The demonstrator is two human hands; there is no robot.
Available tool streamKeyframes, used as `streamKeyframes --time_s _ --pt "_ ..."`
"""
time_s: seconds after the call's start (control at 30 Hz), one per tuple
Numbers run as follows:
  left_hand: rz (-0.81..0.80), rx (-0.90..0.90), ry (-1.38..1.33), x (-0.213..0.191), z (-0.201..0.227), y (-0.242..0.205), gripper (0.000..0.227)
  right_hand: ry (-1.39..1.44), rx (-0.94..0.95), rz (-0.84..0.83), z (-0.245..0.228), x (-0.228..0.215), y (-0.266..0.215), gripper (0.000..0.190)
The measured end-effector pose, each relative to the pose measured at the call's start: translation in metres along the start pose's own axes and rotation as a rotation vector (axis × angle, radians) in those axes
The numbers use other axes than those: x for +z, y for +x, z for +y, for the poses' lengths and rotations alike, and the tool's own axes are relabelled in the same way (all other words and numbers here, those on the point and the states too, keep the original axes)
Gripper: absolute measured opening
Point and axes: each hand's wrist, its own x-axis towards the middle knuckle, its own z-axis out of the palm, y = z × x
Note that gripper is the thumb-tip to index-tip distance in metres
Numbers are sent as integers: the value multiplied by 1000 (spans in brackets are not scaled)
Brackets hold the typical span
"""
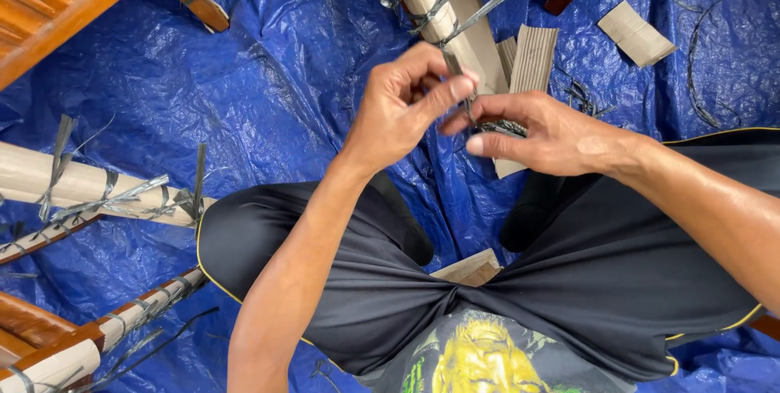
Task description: Securing protective cardboard wrapping onto furniture legs using plastic ties.
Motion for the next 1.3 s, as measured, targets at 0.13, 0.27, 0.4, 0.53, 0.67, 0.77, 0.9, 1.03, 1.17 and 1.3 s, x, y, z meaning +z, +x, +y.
streamKeyframes --time_s 0.13,0.27,0.4,0.53,0.67,0.77,0.9,1.03,1.17,1.3 --pt "178 49 -42 -8 -41 10 22 360 75 -29 14 -2 2 30" --pt "332 -178 -64 -3 -75 17 34 343 311 413 30 -14 2 32" --pt "249 -485 1 24 -85 25 42 439 390 613 33 -24 5 29" --pt "180 -445 -389 27 -115 26 40 375 462 612 51 -18 13 29" --pt "324 -408 -391 3 -129 21 32 324 494 652 99 -21 16 24" --pt "458 -397 -429 -21 -130 17 31 137 573 605 125 -31 24 24" --pt "553 -353 -369 -33 -133 20 33 -365 629 421 124 -33 46 27" --pt "604 -358 -335 -31 -153 30 33 -447 569 386 123 -15 79 26" --pt "617 -274 -72 -25 -170 39 27 -377 477 300 123 -8 101 32" --pt "533 -162 -81 -16 -179 48 24 -343 344 255 124 -11 107 48"
